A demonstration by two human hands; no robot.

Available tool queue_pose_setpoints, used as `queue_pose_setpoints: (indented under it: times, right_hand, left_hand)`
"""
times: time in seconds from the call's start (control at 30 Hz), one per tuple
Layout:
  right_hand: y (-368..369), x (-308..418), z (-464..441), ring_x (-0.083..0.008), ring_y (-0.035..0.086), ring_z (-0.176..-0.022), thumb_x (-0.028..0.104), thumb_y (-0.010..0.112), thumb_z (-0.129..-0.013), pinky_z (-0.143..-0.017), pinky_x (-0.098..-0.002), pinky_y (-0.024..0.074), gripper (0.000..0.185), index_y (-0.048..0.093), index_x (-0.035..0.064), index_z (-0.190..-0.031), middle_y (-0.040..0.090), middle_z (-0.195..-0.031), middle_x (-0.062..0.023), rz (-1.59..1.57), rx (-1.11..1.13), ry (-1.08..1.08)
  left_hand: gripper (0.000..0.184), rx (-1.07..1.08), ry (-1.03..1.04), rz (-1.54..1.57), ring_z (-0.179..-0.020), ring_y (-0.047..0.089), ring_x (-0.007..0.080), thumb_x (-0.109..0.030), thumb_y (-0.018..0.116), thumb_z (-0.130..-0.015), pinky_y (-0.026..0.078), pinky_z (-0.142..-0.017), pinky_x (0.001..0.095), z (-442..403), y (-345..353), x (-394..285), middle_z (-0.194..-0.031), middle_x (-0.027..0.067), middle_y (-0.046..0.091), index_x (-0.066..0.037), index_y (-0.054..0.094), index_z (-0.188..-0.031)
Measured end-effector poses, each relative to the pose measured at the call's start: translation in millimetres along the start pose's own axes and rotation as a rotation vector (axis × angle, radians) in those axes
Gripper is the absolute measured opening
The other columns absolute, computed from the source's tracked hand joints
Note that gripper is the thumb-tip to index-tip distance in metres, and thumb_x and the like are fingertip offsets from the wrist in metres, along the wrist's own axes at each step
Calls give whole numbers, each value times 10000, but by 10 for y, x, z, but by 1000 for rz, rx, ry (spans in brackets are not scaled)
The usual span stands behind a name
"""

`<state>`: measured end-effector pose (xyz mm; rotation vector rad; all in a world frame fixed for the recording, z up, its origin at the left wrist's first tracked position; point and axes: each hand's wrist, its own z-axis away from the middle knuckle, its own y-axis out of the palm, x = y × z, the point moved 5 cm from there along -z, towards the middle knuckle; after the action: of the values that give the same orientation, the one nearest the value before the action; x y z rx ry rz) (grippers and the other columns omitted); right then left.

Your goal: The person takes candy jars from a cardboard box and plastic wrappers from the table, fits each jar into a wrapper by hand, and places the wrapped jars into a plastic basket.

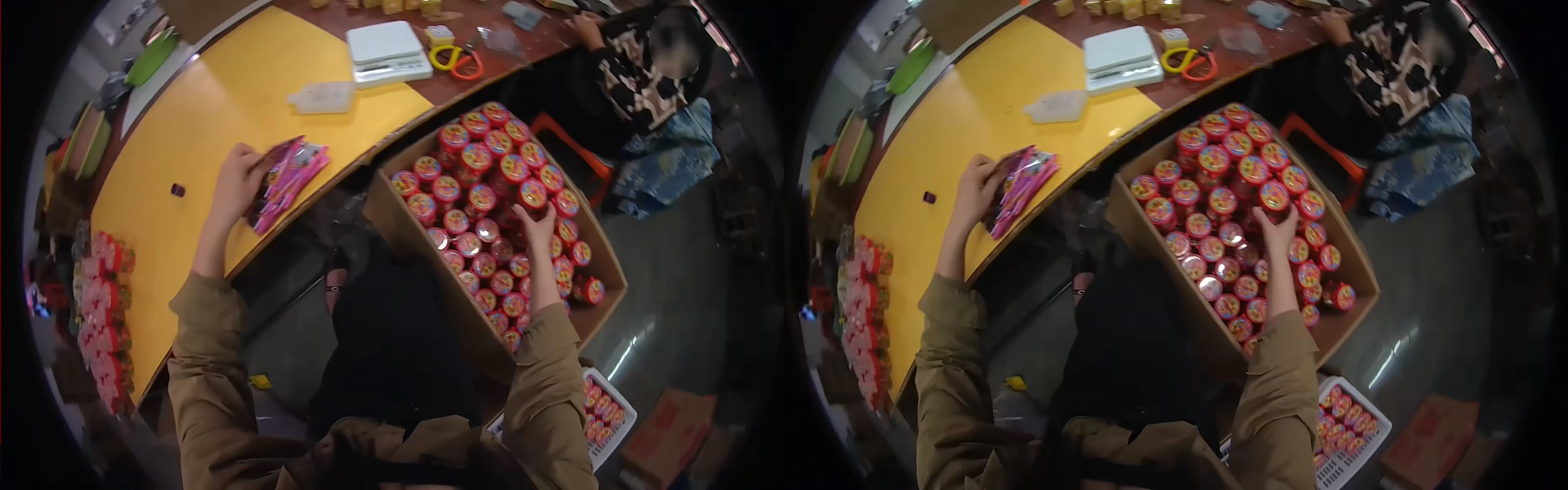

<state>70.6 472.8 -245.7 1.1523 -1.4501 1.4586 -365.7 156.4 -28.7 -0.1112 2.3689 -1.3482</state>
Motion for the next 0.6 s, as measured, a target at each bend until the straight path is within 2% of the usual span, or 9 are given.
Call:
queue_pose_setpoints:
  times: [0.13,0.2,0.27,0.3,0.37,0.43,0.53,0.57,0.6]
  right_hand:
    - [89,-5,-64,-238,516,-1078,299,824,-617,-923,-351,413,812,410,23,-1258,506,-1205,-144,30,-63,65]
    - [28,-125,-88,-237,522,-1066,325,830,-608,-936,-353,407,818,419,2,-1238,511,-1194,-145,34,-56,105]
    - [-66,12,73,-211,536,-1029,238,803,-667,-871,-307,453,775,370,-5,-1261,538,-1119,-123,-126,-110,104]
    - [-111,189,212,-201,540,-1017,197,789,-690,-841,-288,472,753,350,-4,-1269,541,-1097,-115,-285,-96,95]
    - [-241,15,313,-184,535,-1013,110,752,-722,-789,-290,506,690,339,27,-1269,529,-1095,-99,-394,-85,118]
    - [-304,170,604,-190,534,-1016,110,731,-743,-789,-325,515,631,364,74,-1254,520,-1123,-88,-659,57,183]
    - [-352,742,1134,-208,540,-1021,182,628,-840,-832,-380,492,531,348,132,-1288,513,-1155,-76,-916,354,169]
    - [-361,716,1219,-277,539,-1040,351,567,-873,-868,-434,475,527,352,80,-1270,541,-1129,-115,-924,414,129]
    - [-347,848,1377,-254,542,-1028,359,569,-872,-861,-407,476,527,358,93,-1275,535,-1137,-106,-1035,510,185]
  left_hand:
    - [135,-94,-377,315,-534,513,141,-115,670,-783,415,-529,288,20,-85,166,-604,92,580,10,649,-828]
    - [140,-133,-334,229,-510,480,130,-126,670,-787,405,-518,273,-3,-226,171,-577,81,561,7,654,-827]
    - [163,26,-444,144,-510,477,118,-146,680,-778,409,-523,266,11,-182,313,-579,78,556,9,654,-825]
    - [193,-131,-78,23,-517,494,127,-189,672,-785,417,-524,274,19,-159,394,-589,88,555,-2,656,-830]
    - [197,-121,-227,98,-532,520,174,-200,657,-795,429,-542,296,51,-227,422,-616,104,569,-11,658,-848]
    - [181,-49,-446,128,-592,551,188,-178,627,-821,429,-564,308,88,-282,454,-646,114,570,-3,638,-865]
    - [167,0,-425,-60,-566,554,157,-159,669,-788,437,-552,287,139,-197,738,-631,91,576,-7,637,-849]
    - [167,-10,-424,-58,-566,554,157,-159,669,-788,437,-552,287,181,-177,838,-631,91,576,-7,637,-849]
    - [159,-197,-229,-113,-565,553,122,-153,672,-789,433,-537,268,201,-255,833,-618,77,578,-6,625,-826]
